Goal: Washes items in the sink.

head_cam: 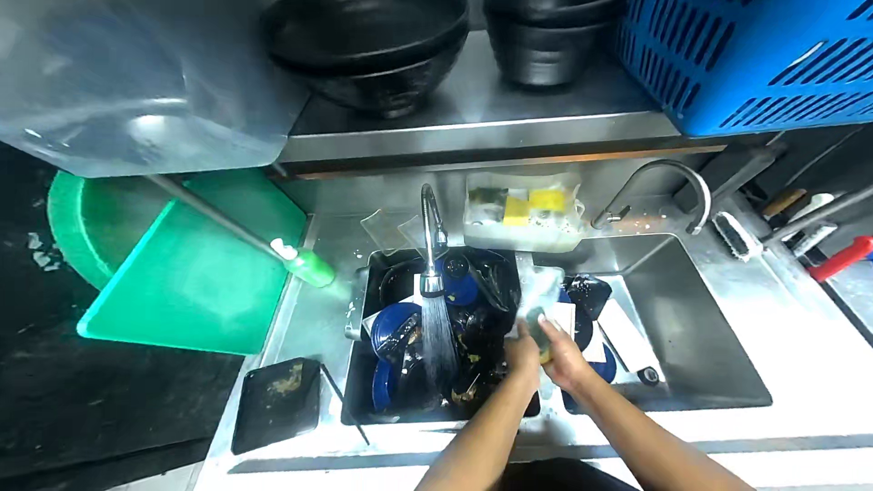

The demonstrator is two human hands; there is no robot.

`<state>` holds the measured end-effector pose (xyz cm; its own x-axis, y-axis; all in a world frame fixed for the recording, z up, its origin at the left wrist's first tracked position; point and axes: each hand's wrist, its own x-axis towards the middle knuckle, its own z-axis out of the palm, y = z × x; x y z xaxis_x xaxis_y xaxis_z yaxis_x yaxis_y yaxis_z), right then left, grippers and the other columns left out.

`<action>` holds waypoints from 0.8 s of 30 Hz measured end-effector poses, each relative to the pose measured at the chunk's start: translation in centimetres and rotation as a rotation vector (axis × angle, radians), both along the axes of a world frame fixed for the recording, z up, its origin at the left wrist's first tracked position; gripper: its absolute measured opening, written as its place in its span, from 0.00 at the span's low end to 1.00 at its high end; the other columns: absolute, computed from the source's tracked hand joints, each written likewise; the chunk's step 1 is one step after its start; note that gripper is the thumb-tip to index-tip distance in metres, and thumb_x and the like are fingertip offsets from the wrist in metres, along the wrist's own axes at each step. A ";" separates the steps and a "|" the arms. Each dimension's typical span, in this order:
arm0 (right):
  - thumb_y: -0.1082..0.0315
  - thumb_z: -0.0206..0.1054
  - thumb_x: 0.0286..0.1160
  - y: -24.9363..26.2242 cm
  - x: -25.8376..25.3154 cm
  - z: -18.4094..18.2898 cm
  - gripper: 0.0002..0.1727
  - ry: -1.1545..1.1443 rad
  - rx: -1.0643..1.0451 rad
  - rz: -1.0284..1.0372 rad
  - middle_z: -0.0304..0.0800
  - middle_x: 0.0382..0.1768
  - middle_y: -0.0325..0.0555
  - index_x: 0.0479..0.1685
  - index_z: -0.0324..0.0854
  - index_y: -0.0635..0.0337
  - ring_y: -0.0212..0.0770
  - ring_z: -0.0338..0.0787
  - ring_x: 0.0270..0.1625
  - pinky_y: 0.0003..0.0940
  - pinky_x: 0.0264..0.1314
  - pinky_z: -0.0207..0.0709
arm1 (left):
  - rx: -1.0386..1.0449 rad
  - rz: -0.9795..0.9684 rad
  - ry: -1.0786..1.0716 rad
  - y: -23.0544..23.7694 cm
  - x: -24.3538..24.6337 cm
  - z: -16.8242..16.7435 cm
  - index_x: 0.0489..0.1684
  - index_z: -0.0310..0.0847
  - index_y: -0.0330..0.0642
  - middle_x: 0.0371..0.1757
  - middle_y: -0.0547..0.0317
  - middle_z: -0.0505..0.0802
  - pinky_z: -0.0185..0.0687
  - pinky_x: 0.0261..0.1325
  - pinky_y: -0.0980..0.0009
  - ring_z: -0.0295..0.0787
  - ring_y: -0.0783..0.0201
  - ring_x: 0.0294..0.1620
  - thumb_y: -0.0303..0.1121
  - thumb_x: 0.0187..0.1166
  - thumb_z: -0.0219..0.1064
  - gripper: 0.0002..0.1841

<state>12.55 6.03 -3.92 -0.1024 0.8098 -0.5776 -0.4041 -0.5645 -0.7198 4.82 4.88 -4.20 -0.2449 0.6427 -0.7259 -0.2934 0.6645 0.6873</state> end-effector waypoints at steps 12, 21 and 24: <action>0.67 0.50 0.88 -2.2 20.8 -11.9 0.18 -0.322 -0.411 -0.591 0.81 0.50 0.60 0.71 0.67 0.66 0.50 0.85 0.41 0.49 0.40 0.84 | -0.341 0.234 0.056 -7.7 -13.5 -6.1 0.82 0.57 0.42 0.48 0.39 0.83 0.83 0.34 0.56 0.83 0.52 0.34 0.39 0.84 0.64 0.30; 0.64 0.49 0.89 -0.6 20.3 -12.3 0.15 -0.239 -0.339 -0.685 0.83 0.34 0.56 0.57 0.71 0.67 0.47 0.85 0.30 0.46 0.32 0.83 | -0.378 -0.594 0.640 -8.3 -17.4 -10.2 0.67 0.85 0.43 0.66 0.44 0.89 0.75 0.74 0.42 0.83 0.45 0.71 0.47 0.71 0.77 0.27; 0.62 0.49 0.89 -0.4 19.8 -12.4 0.16 -0.177 -0.330 -0.560 0.84 0.34 0.56 0.58 0.72 0.66 0.48 0.86 0.30 0.46 0.31 0.84 | -0.279 -0.440 0.460 -8.9 -17.7 -11.7 0.64 0.83 0.38 0.59 0.41 0.89 0.84 0.56 0.47 0.88 0.48 0.56 0.47 0.81 0.71 0.23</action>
<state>32.35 5.59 -16.27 0.4007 0.4910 -0.7735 -0.5915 -0.5061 -0.6277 -12.83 -4.04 -15.86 -0.3262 0.5575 -0.7634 0.3243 0.8246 0.4636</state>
